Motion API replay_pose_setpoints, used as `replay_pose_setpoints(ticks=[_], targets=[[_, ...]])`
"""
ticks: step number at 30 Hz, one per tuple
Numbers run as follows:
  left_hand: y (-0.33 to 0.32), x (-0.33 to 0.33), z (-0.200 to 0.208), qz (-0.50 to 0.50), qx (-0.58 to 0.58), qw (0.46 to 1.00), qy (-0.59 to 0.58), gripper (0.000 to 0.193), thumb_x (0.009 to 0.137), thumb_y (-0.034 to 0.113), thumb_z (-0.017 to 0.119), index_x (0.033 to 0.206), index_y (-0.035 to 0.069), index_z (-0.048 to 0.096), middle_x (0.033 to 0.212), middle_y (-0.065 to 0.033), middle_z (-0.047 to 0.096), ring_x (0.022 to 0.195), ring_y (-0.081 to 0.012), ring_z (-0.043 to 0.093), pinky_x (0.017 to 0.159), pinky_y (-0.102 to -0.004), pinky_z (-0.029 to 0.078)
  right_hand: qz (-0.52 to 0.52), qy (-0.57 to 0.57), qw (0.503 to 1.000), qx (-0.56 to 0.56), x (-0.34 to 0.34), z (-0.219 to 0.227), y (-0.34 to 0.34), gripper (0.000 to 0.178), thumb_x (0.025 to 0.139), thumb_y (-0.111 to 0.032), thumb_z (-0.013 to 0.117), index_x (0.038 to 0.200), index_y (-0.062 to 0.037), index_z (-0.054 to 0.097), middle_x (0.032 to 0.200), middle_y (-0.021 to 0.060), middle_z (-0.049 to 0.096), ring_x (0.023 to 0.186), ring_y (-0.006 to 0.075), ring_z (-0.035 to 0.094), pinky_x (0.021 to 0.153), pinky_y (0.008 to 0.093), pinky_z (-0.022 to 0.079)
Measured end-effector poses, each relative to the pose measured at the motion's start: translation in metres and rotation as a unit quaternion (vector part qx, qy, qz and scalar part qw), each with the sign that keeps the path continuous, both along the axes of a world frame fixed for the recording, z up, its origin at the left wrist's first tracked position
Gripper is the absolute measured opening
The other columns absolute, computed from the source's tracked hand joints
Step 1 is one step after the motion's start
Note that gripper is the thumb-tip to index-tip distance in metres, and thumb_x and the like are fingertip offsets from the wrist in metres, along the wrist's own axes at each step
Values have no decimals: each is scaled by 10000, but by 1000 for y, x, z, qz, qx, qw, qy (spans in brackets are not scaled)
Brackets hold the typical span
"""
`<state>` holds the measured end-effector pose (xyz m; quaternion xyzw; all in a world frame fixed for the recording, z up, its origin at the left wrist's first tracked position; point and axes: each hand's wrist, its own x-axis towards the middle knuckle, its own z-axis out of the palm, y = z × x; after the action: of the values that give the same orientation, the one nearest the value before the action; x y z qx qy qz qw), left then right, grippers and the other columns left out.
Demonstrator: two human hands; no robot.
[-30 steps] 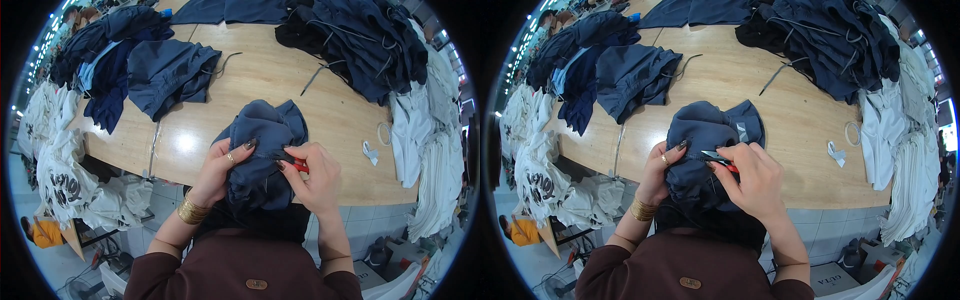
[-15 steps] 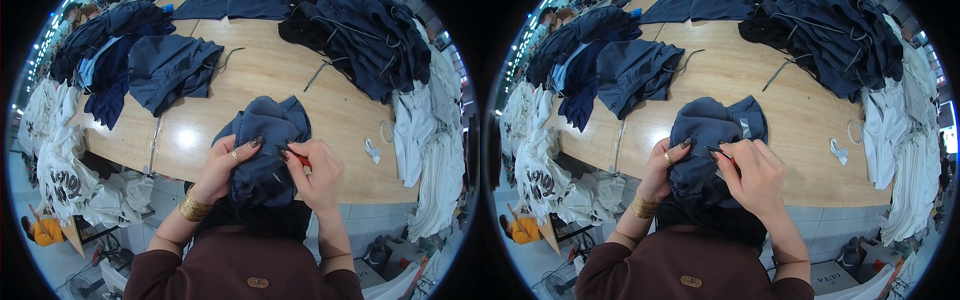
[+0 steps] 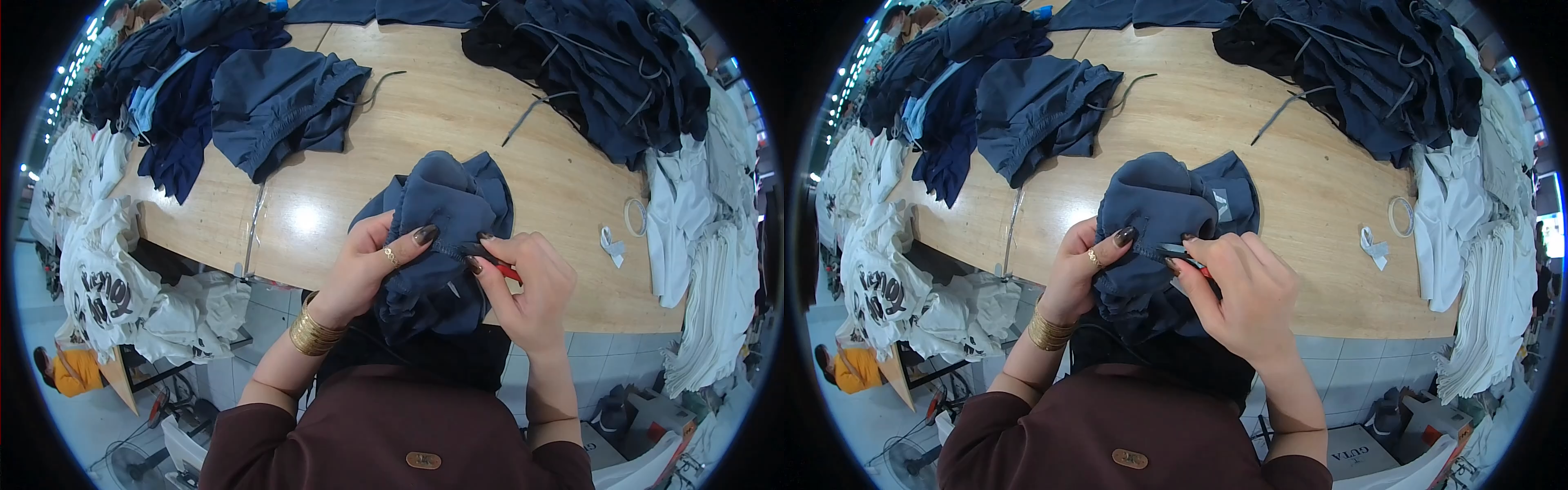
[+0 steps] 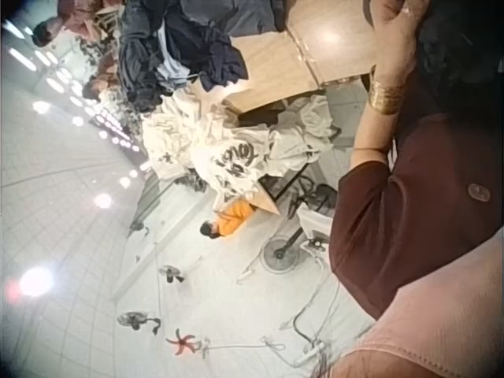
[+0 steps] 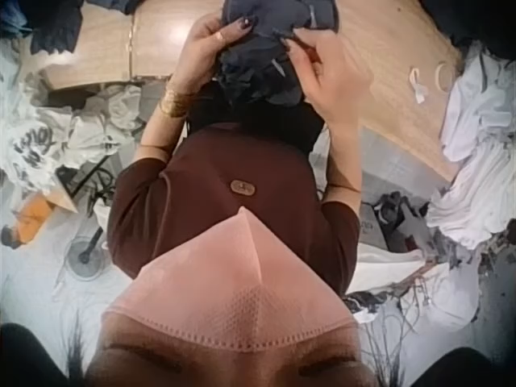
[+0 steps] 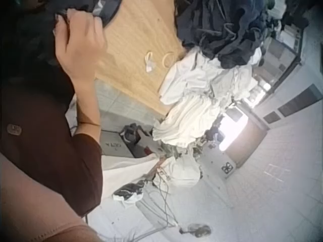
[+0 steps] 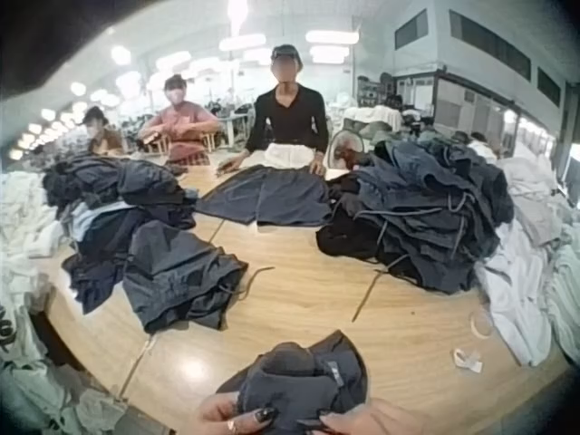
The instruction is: Trimming loose threads from blue shorts and inspecting labels in a garment factory.
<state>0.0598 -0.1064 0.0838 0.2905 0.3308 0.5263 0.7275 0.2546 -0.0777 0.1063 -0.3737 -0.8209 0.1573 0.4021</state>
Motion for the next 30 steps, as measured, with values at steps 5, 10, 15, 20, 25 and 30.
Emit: replay_pose_setpoints(ticks=[5, 10, 15, 20, 25, 30], targets=[[-1, 2, 3, 6, 15, 1000, 23, 238, 895, 103, 547, 1095, -25, 541, 1020, -61, 620, 889, -80, 580, 794, -224, 477, -20, 12, 1000, -6, -2, 3, -4, 234, 674, -85, 723, 874, -51, 607, 668, 38, 548, 563, 194, 498, 482, 282, 374], [-1, 4, 4, 18, 25, 999, 24, 240, 894, 106, 552, 1095, -25, 545, 1012, -54, 622, 883, -69, 571, 781, -216, 476, -23, 0, 1000, 14, -3, 1, -6, 233, 677, -90, 726, 873, -55, 606, 662, 41, 542, 561, 195, 494, 481, 282, 372], [-1, 6, 5, 12, 22, 999, 34, 235, 894, 107, 555, 1089, -24, 547, 1004, -47, 623, 874, -62, 567, 774, -210, 473, -21, -5, 1000, 11, -3, 0, -5, 235, 681, -101, 727, 875, -62, 601, 658, 40, 540, 556, 197, 488, 478, 287, 373], [0, 7, 3, 12, 25, 999, 38, 217, 892, 102, 556, 1070, -22, 553, 993, -40, 624, 866, -56, 564, 768, -206, 473, -25, -11, 999, 38, -6, -1, -4, 224, 690, -105, 723, 873, -65, 599, 664, 41, 549, 554, 196, 487, 476, 288, 373], [-1, 6, 2, 7, 12, 999, 30, 209, 885, 84, 559, 1067, -20, 554, 987, -38, 624, 856, -53, 564, 768, -206, 472, -23, -30, 998, 48, -4, 1, -6, 234, 684, -91, 727, 875, -62, 596, 680, 45, 567, 559, 193, 502, 491, 282, 391], [-2, 5, 3, -2, -7, 1000, 25, 211, 871, 78, 570, 1057, -23, 567, 974, -38, 629, 854, -55, 569, 767, -207, 473, -24, 118, 983, -138, -8, 17, 1, 255, 678, -62, 729, 894, -45, 596, 789, 62, 588, 596, 157, 537, 547, 240, 440]])
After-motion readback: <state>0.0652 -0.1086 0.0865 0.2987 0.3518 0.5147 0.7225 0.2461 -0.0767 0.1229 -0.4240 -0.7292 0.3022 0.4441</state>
